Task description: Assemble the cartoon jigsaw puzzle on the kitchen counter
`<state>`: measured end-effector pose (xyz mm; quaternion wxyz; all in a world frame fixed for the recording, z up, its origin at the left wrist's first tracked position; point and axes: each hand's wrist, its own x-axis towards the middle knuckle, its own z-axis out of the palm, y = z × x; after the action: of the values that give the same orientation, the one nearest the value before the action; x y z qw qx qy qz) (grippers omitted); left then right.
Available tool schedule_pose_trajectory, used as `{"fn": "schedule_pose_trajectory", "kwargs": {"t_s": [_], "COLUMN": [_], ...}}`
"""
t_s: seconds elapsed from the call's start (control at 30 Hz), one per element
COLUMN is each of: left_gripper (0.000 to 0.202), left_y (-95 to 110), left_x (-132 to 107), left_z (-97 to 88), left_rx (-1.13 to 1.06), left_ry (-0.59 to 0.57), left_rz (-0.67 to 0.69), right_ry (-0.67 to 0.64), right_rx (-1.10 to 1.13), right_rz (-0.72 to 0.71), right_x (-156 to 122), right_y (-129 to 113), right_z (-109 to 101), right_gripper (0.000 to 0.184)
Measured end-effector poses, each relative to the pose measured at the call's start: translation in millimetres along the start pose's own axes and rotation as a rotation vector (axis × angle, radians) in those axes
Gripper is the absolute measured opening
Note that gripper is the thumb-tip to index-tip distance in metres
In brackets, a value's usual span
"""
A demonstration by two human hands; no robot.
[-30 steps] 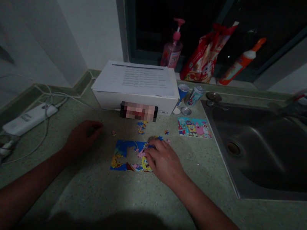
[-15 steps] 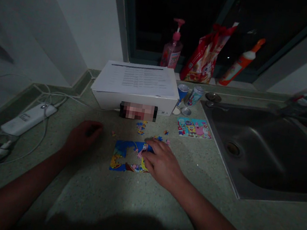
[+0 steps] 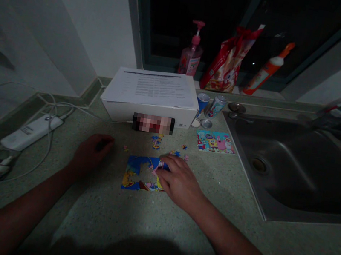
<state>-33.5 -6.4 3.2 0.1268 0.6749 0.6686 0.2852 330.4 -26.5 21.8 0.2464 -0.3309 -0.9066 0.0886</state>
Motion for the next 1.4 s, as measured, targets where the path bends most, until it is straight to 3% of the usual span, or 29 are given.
{"fn": "schedule_pose_trajectory", "kwargs": {"t_s": [1.4], "left_gripper": [0.034], "left_y": [0.5], "left_x": [1.1], "left_z": [-0.4], "left_rx": [0.004], "left_ry": [-0.017], "left_rz": [-0.013], "right_ry": [0.0], "right_rx": [0.0], "right_rz": [0.003], "right_x": [-1.3], "right_y": [0.7], "right_z": [1.7], "right_gripper": [0.023]}}
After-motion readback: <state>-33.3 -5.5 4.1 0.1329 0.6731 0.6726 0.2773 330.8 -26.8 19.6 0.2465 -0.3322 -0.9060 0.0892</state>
